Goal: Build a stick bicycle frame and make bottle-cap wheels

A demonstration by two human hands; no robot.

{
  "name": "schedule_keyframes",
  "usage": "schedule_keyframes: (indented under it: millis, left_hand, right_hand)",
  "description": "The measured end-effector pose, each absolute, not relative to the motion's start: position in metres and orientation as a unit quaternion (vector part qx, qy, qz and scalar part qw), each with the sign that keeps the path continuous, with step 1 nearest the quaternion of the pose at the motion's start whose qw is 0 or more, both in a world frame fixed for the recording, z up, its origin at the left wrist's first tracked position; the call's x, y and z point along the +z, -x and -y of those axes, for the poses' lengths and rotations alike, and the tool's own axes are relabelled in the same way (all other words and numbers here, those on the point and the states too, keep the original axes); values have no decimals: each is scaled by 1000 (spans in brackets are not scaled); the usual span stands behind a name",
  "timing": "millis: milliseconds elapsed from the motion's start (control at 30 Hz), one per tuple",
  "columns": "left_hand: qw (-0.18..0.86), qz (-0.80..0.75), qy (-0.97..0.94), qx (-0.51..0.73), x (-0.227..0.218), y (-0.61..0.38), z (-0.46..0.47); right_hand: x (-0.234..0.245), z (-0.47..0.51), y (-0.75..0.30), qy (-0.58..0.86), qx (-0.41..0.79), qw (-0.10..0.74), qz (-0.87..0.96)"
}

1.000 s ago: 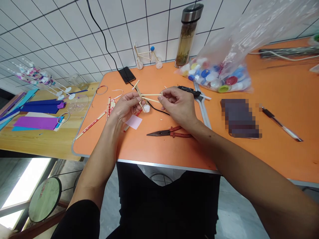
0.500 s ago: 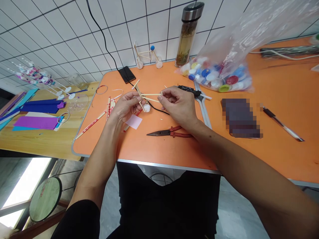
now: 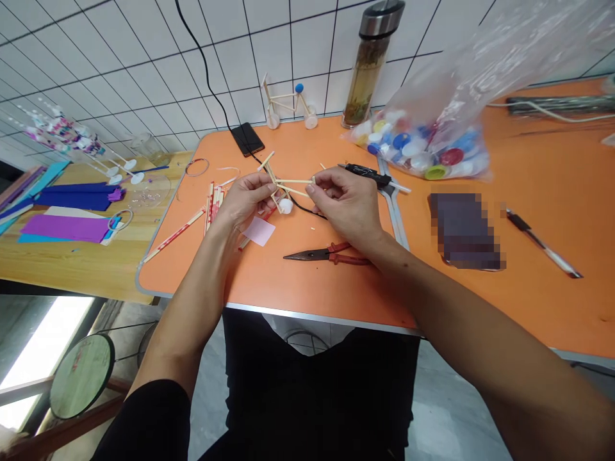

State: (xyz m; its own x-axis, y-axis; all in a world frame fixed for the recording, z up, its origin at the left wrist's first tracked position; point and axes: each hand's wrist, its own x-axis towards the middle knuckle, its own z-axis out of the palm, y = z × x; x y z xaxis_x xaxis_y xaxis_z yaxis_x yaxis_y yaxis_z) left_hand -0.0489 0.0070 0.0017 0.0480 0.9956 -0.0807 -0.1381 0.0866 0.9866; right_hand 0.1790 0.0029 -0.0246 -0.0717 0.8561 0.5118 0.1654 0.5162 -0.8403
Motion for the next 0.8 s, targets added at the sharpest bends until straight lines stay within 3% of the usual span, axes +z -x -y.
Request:
schedule_keyframes:
  millis: [800]
  left_hand:
    - [392, -514, -595, 478, 0, 45, -6]
  right_hand:
    - [-26, 4, -177, 383, 329, 538, 675]
